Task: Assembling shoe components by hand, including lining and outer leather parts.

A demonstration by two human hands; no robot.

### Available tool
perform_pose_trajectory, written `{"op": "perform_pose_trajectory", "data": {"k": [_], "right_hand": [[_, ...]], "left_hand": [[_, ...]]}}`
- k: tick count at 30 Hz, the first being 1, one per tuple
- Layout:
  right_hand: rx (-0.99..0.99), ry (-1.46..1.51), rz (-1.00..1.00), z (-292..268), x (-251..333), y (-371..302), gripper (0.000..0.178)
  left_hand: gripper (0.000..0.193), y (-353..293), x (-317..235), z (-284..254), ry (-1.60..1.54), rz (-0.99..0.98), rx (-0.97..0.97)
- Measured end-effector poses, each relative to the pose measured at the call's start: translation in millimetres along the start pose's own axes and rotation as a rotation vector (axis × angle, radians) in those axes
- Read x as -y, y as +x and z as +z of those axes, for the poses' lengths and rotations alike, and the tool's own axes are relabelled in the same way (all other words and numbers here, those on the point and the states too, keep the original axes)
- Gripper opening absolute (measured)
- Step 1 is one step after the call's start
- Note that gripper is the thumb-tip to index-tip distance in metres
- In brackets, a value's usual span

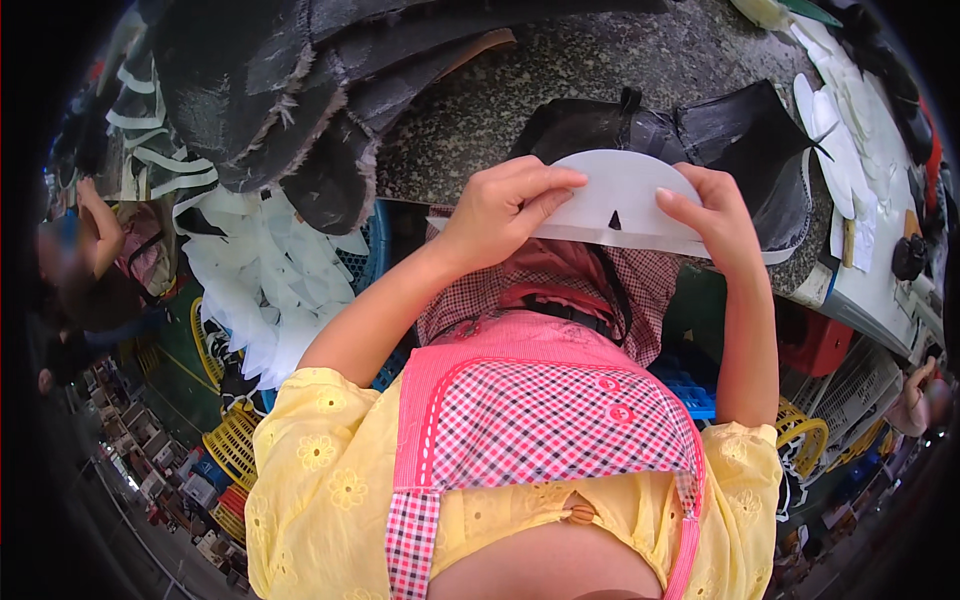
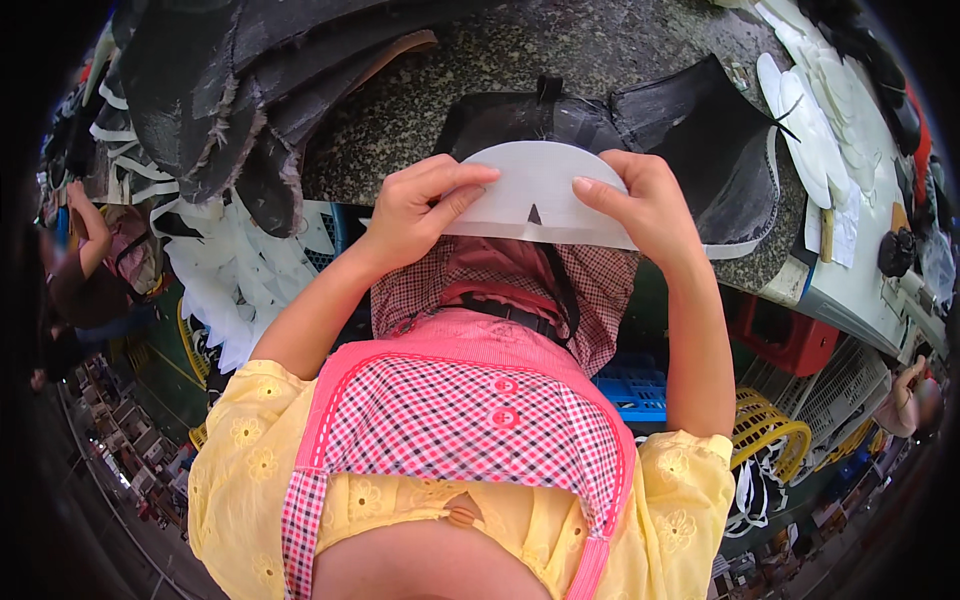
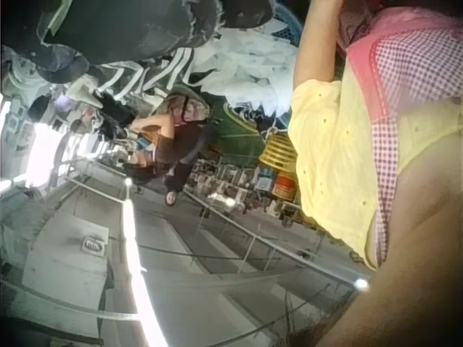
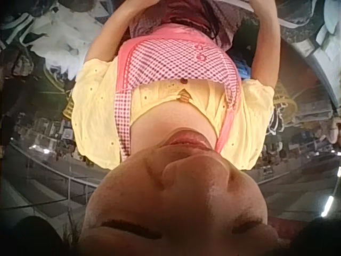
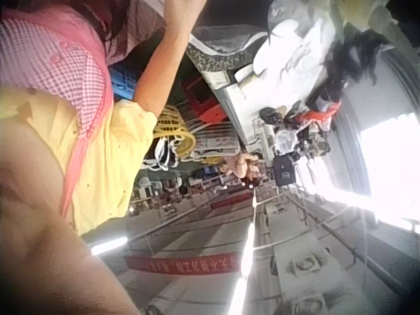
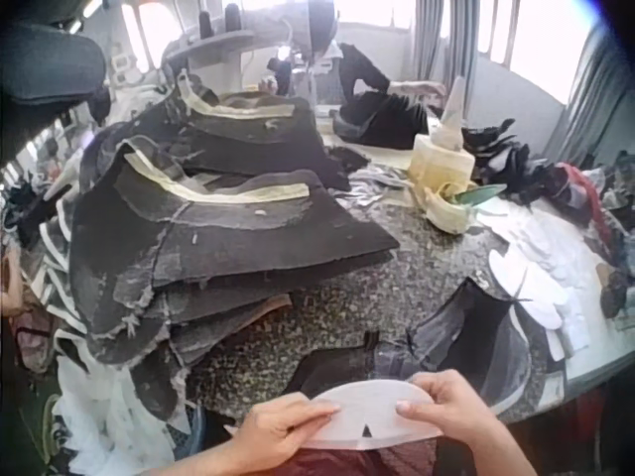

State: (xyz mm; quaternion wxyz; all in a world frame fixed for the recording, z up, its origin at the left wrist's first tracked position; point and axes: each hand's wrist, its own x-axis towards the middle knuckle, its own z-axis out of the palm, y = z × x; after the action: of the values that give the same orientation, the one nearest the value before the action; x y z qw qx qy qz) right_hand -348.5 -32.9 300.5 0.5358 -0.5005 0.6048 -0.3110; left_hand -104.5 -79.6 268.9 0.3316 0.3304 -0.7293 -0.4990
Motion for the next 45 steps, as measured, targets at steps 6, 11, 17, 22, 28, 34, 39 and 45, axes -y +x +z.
{"op": "perform_pose_trajectory", "data": {"k": [6, 11, 17, 22, 28, 34, 39, 45], "right_hand": [[0.023, -0.005, 0.077, 0, -8, 2, 0.026], [-0.136, -0.315, -0.109, 13, -10, -2, 0.026], [-0.129, -0.214, -0.137, 8, -19, -1, 0.025], [-0.238, -0.361, -0.226, 23, -19, -2, 0.022], [-0.319, -0.632, -0.339, 33, -18, -1, 0.019], [-0.243, -0.879, -0.271, 34, -5, 3, 0.016], [-0.082, -1.351, -0.159, 14, 18, 8, 0.033], [-0.255, -1.082, -0.403, 41, -39, -48, 0.087]], "left_hand": [[0.020, 17, 12, -11, 0.244, 0.176, 0.127], [0.021, 17, 9, -12, 0.250, 0.114, 0.117], [0.024, 19, 8, -8, 0.294, 0.097, 0.128], [0.025, 16, 8, -2, 0.377, 0.157, 0.084], [0.045, 0, -2, 1, 0.965, 0.239, 0.106], [0.094, -11, -3, 8, 0.993, 0.221, 0.354], [0.092, -15, 7, 10, 1.060, 0.285, 0.289], [0.084, -13, 2, 13, 1.000, 0.317, 0.244]]}}
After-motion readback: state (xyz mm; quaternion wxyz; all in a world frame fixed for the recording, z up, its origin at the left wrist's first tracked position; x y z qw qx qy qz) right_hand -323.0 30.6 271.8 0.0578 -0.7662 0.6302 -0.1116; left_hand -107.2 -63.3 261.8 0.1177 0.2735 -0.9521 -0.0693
